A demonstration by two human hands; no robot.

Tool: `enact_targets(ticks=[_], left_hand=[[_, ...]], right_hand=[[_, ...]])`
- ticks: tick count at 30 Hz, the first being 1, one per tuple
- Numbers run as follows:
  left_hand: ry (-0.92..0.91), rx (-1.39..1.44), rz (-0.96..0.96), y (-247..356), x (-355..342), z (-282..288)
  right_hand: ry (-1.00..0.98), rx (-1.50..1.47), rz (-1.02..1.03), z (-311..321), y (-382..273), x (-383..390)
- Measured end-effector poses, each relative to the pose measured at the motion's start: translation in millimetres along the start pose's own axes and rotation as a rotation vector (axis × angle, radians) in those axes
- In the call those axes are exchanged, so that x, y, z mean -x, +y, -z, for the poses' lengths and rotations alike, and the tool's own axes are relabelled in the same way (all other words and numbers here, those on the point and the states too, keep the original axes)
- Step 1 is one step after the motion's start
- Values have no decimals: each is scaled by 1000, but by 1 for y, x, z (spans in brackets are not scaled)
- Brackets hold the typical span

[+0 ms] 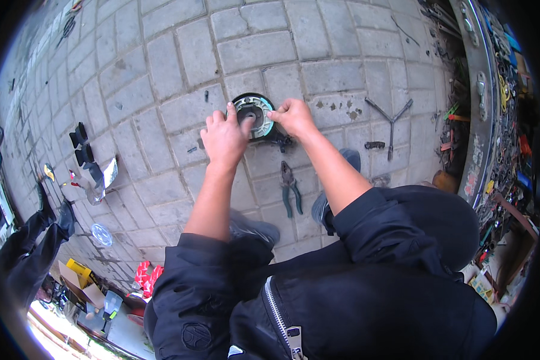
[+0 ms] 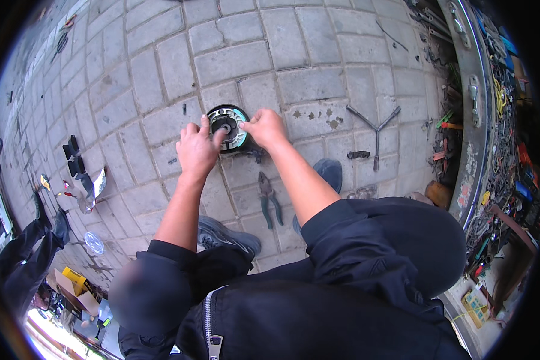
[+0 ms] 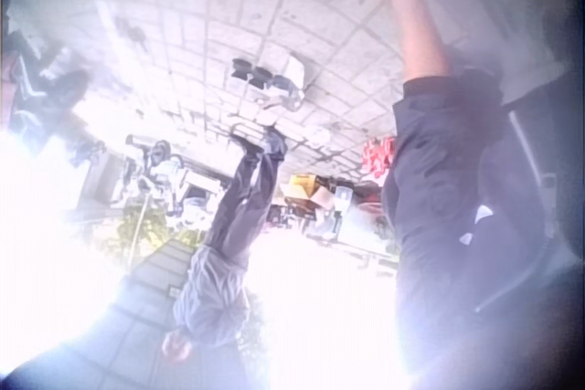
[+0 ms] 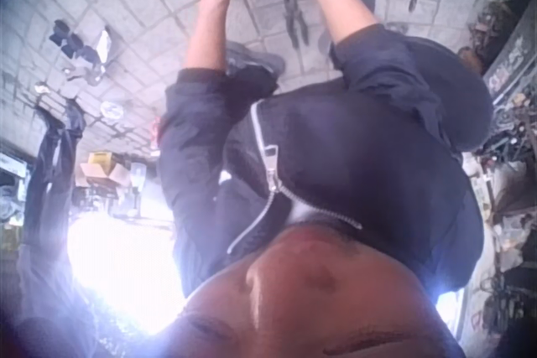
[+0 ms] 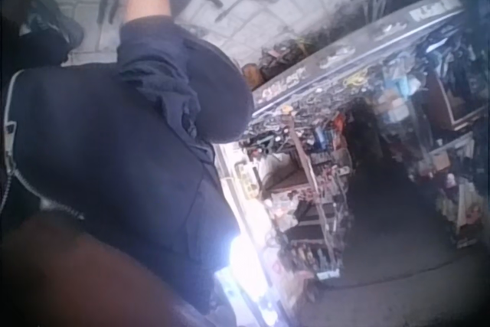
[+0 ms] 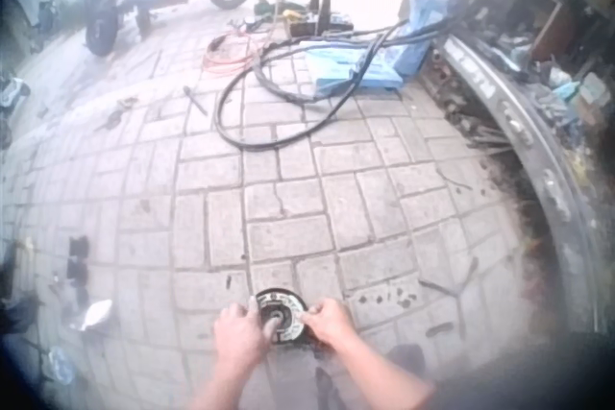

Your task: The person unpacks a new brake assembly, removes the plastic wrap, and assembles it with a metal bracket using pliers and a T-handle wrench. The person then installs the assembled brake onto the rear wheel hub of an electric scooter and secures it with a bolt.

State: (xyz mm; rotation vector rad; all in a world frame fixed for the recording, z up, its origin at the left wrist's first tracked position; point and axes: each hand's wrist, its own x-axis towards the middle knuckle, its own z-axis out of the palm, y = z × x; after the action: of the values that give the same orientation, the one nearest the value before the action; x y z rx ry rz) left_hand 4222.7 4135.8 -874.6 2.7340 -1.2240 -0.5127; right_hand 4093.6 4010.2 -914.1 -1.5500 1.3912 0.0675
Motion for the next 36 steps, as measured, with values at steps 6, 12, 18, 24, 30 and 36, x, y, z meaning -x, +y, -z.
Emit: enact_targets(ticks=[6, 12, 18, 24, 30, 36], left_hand=[[-78, -110, 17, 28, 4, 14], [-75, -127, 41, 28, 4, 9], [-74, -74, 94, 26, 9, 5], [-66, 13, 114, 23, 11, 2], [-80, 29, 117, 20, 12, 3], [-71, 49, 114, 18, 12, 1]], right_hand=[[-20, -86, 54, 0, 11, -2], [-821, 387, -350, 36, 33, 50], [-666, 891, -246, 0, 69, 140], [-484, 799, -301, -18, 74, 150], [-895, 935, -222, 8, 49, 123], [-702, 1026, 352, 128, -32, 72]])
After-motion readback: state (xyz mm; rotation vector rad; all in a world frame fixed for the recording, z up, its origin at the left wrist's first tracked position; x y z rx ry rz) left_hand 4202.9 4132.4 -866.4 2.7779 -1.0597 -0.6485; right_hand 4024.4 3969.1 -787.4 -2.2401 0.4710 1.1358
